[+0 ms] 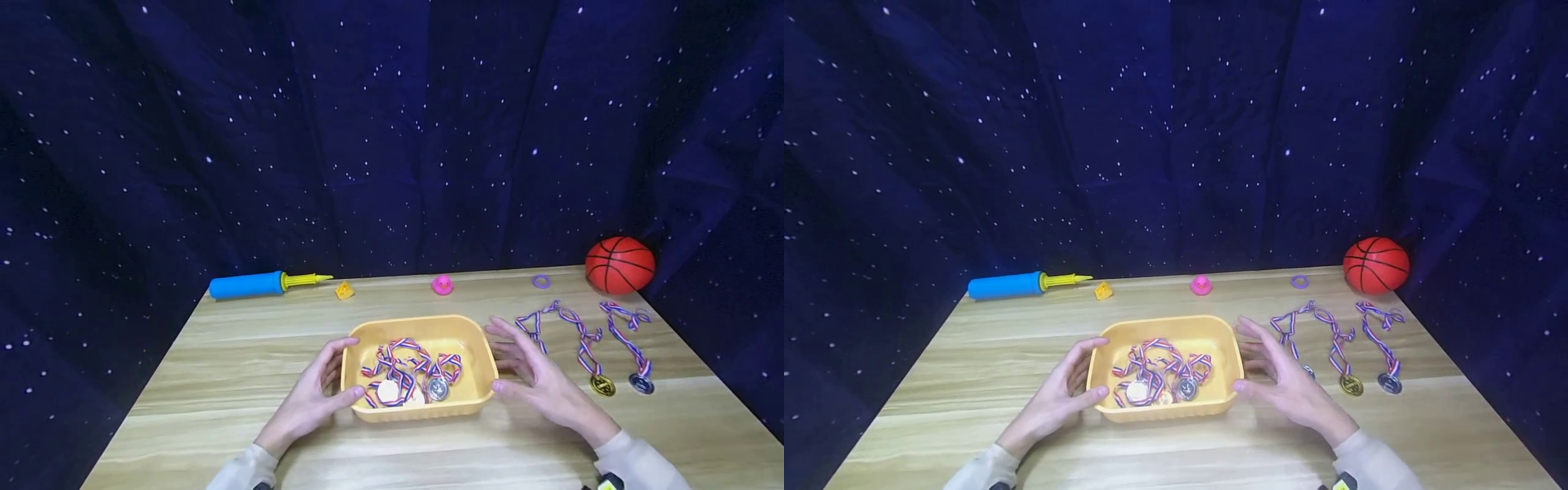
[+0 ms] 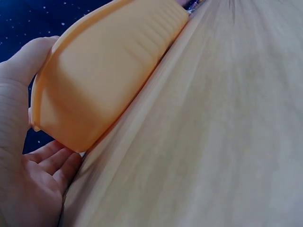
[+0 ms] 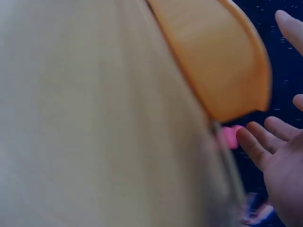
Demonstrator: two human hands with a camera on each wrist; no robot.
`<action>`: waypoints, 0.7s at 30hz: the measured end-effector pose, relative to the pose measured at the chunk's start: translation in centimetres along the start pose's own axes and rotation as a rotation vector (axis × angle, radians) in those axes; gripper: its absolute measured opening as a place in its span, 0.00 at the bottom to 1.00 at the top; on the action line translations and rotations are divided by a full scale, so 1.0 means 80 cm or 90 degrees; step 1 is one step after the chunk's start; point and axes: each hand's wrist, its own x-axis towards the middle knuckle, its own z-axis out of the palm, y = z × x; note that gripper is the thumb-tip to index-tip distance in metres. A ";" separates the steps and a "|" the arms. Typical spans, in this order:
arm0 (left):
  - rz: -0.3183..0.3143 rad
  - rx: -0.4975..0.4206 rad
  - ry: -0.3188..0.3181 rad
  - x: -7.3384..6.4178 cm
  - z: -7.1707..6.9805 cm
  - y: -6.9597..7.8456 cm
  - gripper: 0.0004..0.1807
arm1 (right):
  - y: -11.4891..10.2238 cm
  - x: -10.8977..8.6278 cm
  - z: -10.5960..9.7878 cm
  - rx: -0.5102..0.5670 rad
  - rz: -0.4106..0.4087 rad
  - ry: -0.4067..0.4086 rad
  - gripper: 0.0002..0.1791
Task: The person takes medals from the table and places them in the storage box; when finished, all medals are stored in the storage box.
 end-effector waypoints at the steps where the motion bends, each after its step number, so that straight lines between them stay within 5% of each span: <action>1: -0.001 -0.002 0.000 0.000 0.000 0.000 0.45 | -0.006 -0.001 -0.007 -0.016 0.002 0.015 0.54; 7: -0.014 0.003 0.004 -0.001 0.001 0.001 0.44 | -0.035 -0.006 -0.064 -0.055 -0.034 0.094 0.54; 13: -0.019 0.007 0.004 -0.001 0.001 0.000 0.45 | -0.042 -0.023 -0.119 0.002 -0.128 0.183 0.52; 21: -0.010 0.003 0.003 -0.002 0.000 0.003 0.44 | -0.032 -0.065 -0.156 0.039 -0.114 0.275 0.51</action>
